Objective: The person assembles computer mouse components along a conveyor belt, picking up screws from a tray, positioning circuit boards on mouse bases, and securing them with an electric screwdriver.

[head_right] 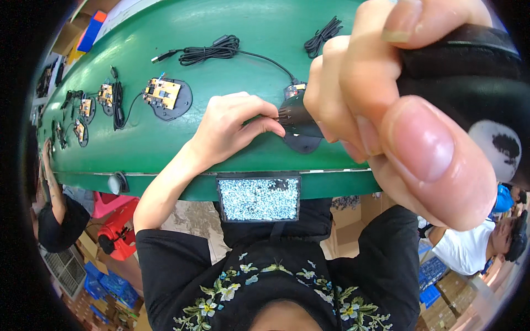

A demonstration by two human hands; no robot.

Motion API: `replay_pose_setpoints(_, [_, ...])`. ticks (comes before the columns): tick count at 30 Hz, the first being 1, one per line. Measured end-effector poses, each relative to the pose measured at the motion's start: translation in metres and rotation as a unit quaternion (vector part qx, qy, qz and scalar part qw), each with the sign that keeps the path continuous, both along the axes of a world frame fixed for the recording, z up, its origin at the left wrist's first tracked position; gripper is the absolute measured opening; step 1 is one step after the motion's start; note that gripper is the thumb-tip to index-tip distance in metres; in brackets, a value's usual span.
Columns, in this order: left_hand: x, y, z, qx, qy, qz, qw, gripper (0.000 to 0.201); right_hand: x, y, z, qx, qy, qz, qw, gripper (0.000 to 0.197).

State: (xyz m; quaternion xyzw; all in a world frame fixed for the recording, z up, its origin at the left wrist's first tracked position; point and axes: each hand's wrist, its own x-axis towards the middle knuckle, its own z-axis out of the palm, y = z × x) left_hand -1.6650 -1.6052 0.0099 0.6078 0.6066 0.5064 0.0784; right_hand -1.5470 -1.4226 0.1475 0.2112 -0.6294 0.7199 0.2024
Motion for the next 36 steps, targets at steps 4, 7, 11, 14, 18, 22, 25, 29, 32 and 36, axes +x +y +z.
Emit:
replay_pose_setpoints(4, [-0.001,-0.003,-0.003,0.004,-0.002,0.0,1.0,0.026,-0.001,-0.004,-0.003,0.002,-0.009,0.011,1.0,0.041])
replay_pose_setpoints(7, [-0.002,-0.01,-0.009,0.007,0.021,0.008,1.0,0.03,-0.006,-0.012,-0.005,-0.002,-0.024,0.023,0.999,0.039])
replay_pose_setpoints(11, [-0.008,-0.009,0.007,0.066,0.066,0.035,0.995,0.037,-0.012,-0.022,-0.007,0.005,-0.043,0.014,0.999,0.035])
replay_pose_setpoints(14, [-0.024,-0.021,0.024,-0.012,0.002,-0.045,0.999,0.039,-0.023,-0.024,-0.013,0.015,-0.055,-0.075,0.996,0.033])
replay_pose_setpoints(18, [-0.036,-0.043,0.027,-0.135,0.008,-0.243,0.961,0.033,-0.042,-0.034,-0.021,0.016,-0.07,-0.12,0.99,0.03])
replay_pose_setpoints(22, [-0.024,-0.05,0.014,-0.187,0.047,-0.304,0.933,0.029,-0.054,-0.038,-0.03,0.026,-0.088,-0.16,0.983,0.028])
replay_pose_setpoints(25, [-0.023,-0.058,0.003,-0.19,0.045,-0.315,0.929,0.025,-0.063,-0.042,-0.037,0.02,-0.083,-0.167,0.982,0.029])
replay_pose_setpoints(29, [-0.032,-0.067,-0.004,-0.192,0.055,-0.307,0.931,0.021,-0.067,-0.057,-0.037,-0.021,-0.189,-0.209,0.959,0.029])
replay_pose_setpoints(32, [-0.034,-0.071,-0.006,-0.195,0.06,-0.313,0.927,0.018,-0.072,-0.061,-0.039,-0.007,-0.183,-0.231,0.955,0.028])
replay_pose_setpoints(36, [-0.04,-0.082,-0.002,-0.18,0.008,-0.302,0.936,0.017,-0.085,-0.061,-0.047,0.033,-0.104,-0.18,0.978,0.024])
